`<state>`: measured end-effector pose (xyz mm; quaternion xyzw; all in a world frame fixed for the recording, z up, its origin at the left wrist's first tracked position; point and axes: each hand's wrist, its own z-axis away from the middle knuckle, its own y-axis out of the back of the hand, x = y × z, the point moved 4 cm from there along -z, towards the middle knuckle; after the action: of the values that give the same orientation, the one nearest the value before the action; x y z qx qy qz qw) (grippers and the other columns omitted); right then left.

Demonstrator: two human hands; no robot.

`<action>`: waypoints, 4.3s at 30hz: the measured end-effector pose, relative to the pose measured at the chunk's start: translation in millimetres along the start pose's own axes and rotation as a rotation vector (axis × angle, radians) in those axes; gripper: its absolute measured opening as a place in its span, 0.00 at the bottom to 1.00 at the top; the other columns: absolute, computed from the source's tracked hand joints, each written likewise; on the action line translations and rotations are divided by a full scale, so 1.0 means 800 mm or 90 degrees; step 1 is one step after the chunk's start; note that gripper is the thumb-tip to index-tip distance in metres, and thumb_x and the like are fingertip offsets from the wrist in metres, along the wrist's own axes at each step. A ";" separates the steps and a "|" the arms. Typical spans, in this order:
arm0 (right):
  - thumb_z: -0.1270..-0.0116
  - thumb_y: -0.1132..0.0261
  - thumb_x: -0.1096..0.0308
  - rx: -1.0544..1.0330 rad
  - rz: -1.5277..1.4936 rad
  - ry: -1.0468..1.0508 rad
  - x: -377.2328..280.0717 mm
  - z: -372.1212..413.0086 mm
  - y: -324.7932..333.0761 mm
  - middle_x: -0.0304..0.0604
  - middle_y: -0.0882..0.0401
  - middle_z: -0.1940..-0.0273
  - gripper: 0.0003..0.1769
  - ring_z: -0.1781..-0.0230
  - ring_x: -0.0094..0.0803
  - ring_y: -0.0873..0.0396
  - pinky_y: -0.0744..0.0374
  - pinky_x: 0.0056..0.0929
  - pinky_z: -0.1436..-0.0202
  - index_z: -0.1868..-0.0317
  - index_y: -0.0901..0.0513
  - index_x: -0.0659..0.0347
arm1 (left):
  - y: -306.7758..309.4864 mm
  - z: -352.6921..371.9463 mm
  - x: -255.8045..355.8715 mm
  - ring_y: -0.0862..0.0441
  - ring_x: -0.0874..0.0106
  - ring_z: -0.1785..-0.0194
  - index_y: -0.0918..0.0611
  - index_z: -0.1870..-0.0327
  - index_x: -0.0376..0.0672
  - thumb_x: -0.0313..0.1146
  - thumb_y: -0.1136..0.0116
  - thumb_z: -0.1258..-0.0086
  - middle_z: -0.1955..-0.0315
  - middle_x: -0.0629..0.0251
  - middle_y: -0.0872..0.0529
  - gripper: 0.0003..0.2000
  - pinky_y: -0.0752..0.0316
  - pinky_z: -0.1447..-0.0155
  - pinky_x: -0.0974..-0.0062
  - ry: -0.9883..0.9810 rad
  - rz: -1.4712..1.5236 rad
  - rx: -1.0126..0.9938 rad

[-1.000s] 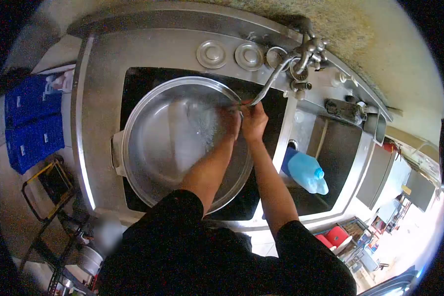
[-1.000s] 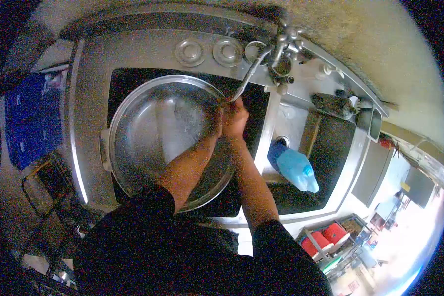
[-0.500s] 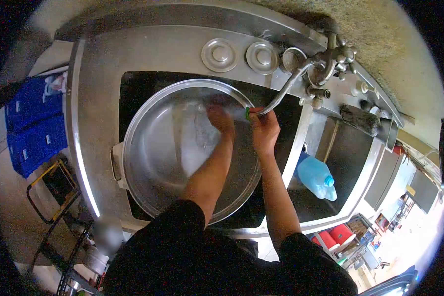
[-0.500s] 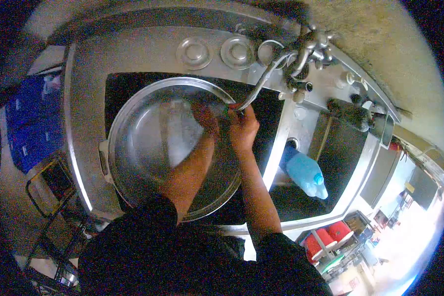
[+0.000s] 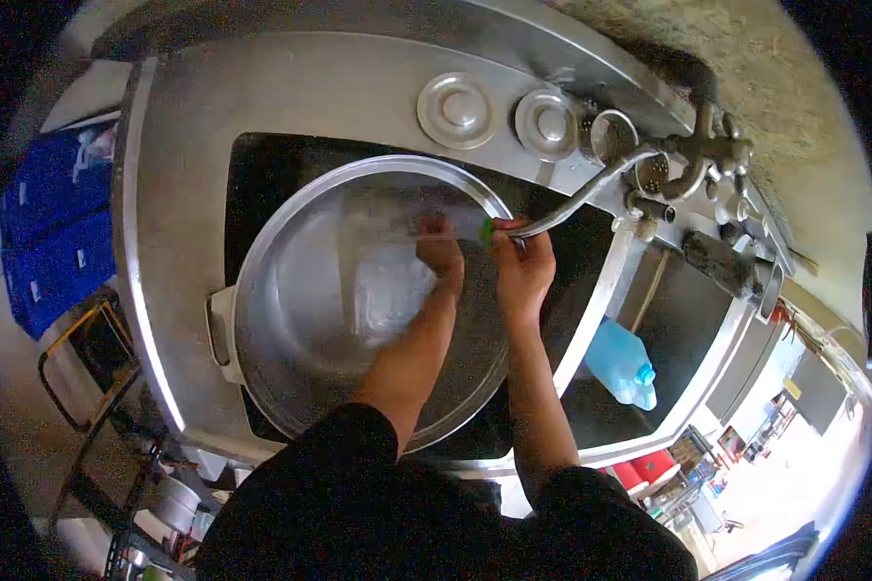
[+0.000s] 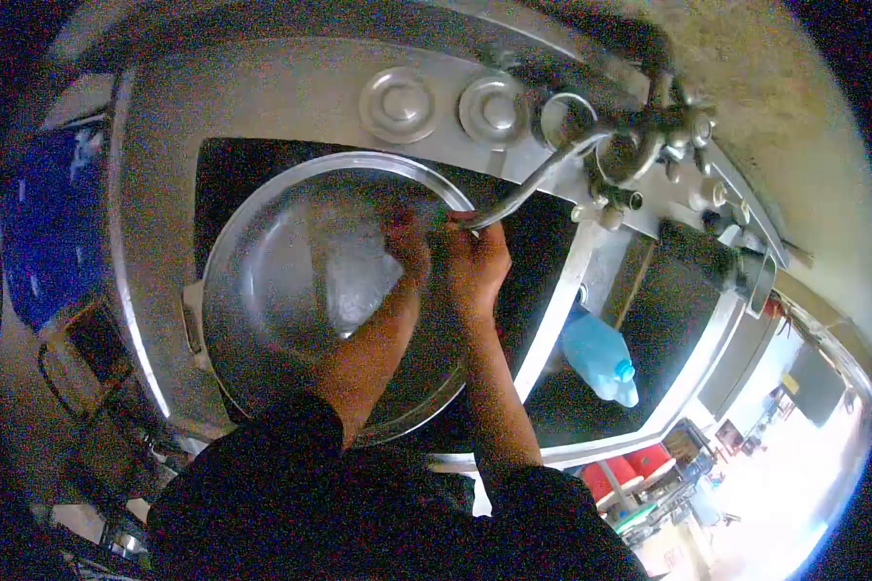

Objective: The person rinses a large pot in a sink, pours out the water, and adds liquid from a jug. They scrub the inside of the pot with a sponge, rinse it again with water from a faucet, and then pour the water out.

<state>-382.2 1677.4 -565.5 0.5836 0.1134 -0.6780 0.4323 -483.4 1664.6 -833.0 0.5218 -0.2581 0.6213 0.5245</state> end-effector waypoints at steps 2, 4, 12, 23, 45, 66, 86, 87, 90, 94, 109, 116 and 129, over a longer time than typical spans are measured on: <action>0.36 0.36 0.80 0.023 -0.003 0.034 0.013 -0.007 -0.002 0.42 0.16 0.58 0.09 0.59 0.23 0.21 0.23 0.20 0.58 0.57 0.22 0.63 | 0.011 0.004 0.041 0.19 0.73 0.69 0.18 0.67 0.38 0.35 0.42 0.33 0.74 0.65 0.16 0.09 0.22 0.65 0.74 0.087 0.003 0.008; 0.36 0.36 0.80 0.025 -0.021 0.012 0.015 -0.004 -0.001 0.43 0.16 0.58 0.09 0.59 0.24 0.20 0.22 0.21 0.58 0.56 0.22 0.64 | 0.014 0.004 0.081 0.19 0.72 0.70 0.18 0.67 0.38 0.35 0.42 0.33 0.74 0.64 0.16 0.08 0.23 0.65 0.73 0.137 0.057 0.017; 0.36 0.37 0.80 0.039 0.021 0.005 0.015 -0.006 -0.001 0.45 0.16 0.58 0.08 0.61 0.25 0.20 0.22 0.21 0.61 0.56 0.23 0.65 | 0.000 -0.016 0.102 0.19 0.68 0.70 0.18 0.64 0.41 0.33 0.41 0.37 0.72 0.62 0.16 0.07 0.22 0.65 0.67 -0.074 -0.034 0.129; 0.35 0.38 0.80 0.050 -0.042 0.018 0.002 0.000 -0.005 0.45 0.16 0.59 0.08 0.59 0.28 0.19 0.21 0.25 0.55 0.56 0.23 0.65 | 0.001 -0.004 0.093 0.17 0.60 0.67 0.18 0.63 0.40 0.34 0.39 0.38 0.67 0.58 0.15 0.08 0.22 0.59 0.60 0.148 0.150 0.025; 0.36 0.36 0.78 0.012 0.124 -0.004 0.034 -0.011 0.040 0.40 0.16 0.58 0.08 0.59 0.24 0.20 0.23 0.23 0.53 0.56 0.21 0.64 | 0.050 -0.005 -0.022 0.26 0.57 0.43 0.28 0.40 0.39 0.24 0.51 0.31 0.48 0.51 0.23 0.18 0.31 0.39 0.60 -0.206 -0.300 -0.222; 0.38 0.35 0.76 -0.094 0.327 0.070 -0.016 -0.001 0.084 0.46 0.16 0.67 0.07 0.66 0.34 0.17 0.22 0.29 0.59 0.59 0.22 0.64 | -0.010 0.123 -0.027 0.28 0.43 0.46 0.24 0.48 0.34 0.38 0.52 0.29 0.54 0.39 0.23 0.17 0.34 0.39 0.54 -0.302 -0.527 -0.625; 0.37 0.32 0.63 -0.350 -0.007 -0.178 -0.048 0.022 0.066 0.39 0.17 0.61 0.13 0.62 0.26 0.18 0.18 0.25 0.63 0.56 0.23 0.59 | 0.421 0.137 0.011 0.48 0.53 0.26 0.49 0.25 0.41 0.60 0.60 0.33 0.28 0.48 0.46 0.41 0.57 0.23 0.54 0.106 -0.849 -1.167; 0.37 0.32 0.63 -0.351 -0.064 -0.198 -0.049 0.025 0.063 0.39 0.17 0.61 0.14 0.61 0.27 0.18 0.18 0.25 0.62 0.56 0.23 0.59 | 0.433 0.119 0.022 0.47 0.53 0.26 0.48 0.25 0.41 0.59 0.60 0.32 0.28 0.49 0.45 0.40 0.57 0.23 0.55 0.087 -0.900 -1.203; 0.35 0.33 0.65 -0.325 -0.207 -0.227 -0.045 0.030 0.030 0.42 0.17 0.58 0.12 0.57 0.30 0.18 0.16 0.30 0.58 0.55 0.24 0.60 | 0.460 0.040 0.060 0.44 0.55 0.28 0.47 0.26 0.41 0.55 0.60 0.32 0.29 0.51 0.43 0.38 0.57 0.23 0.57 -0.079 -1.107 -1.251; 0.35 0.34 0.73 -0.261 -0.362 -0.211 -0.053 0.032 -0.009 0.43 0.17 0.56 0.09 0.55 0.32 0.18 0.15 0.33 0.57 0.57 0.25 0.58 | 0.420 -0.083 0.124 0.40 0.57 0.30 0.45 0.26 0.41 0.49 0.60 0.31 0.29 0.54 0.39 0.34 0.56 0.22 0.60 -0.460 -1.337 -1.132; 0.36 0.34 0.77 0.006 -0.389 0.037 -0.027 0.005 -0.075 0.39 0.19 0.59 0.09 0.60 0.25 0.21 0.21 0.23 0.61 0.61 0.26 0.57 | 0.157 -0.104 0.373 0.23 0.63 0.40 0.30 0.34 0.41 0.28 0.57 0.32 0.39 0.56 0.23 0.23 0.42 0.27 0.66 -0.888 -0.747 -0.575; 0.32 0.37 0.72 -0.113 -0.303 -0.036 0.005 0.027 -0.008 0.37 0.21 0.60 0.05 0.58 0.25 0.22 0.23 0.25 0.60 0.57 0.24 0.58 | 0.060 -0.042 0.281 0.16 0.50 0.62 0.18 0.65 0.37 0.33 0.46 0.38 0.69 0.50 0.14 0.09 0.23 0.58 0.53 -0.305 -0.325 -0.699; 0.24 0.55 0.59 -0.141 -0.986 -0.304 0.098 0.054 -0.030 0.49 0.25 0.42 0.20 0.43 0.42 0.25 0.27 0.44 0.37 0.40 0.28 0.61 | -0.020 0.083 0.359 0.16 0.56 0.65 0.22 0.62 0.40 0.27 0.43 0.37 0.71 0.59 0.14 0.05 0.21 0.60 0.59 -0.295 -0.183 -0.627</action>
<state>-425.1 1627.3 -631.0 0.1335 0.4556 -0.8755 -0.0907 -416.3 1721.7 -551.2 0.3683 -0.5524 0.2192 0.7149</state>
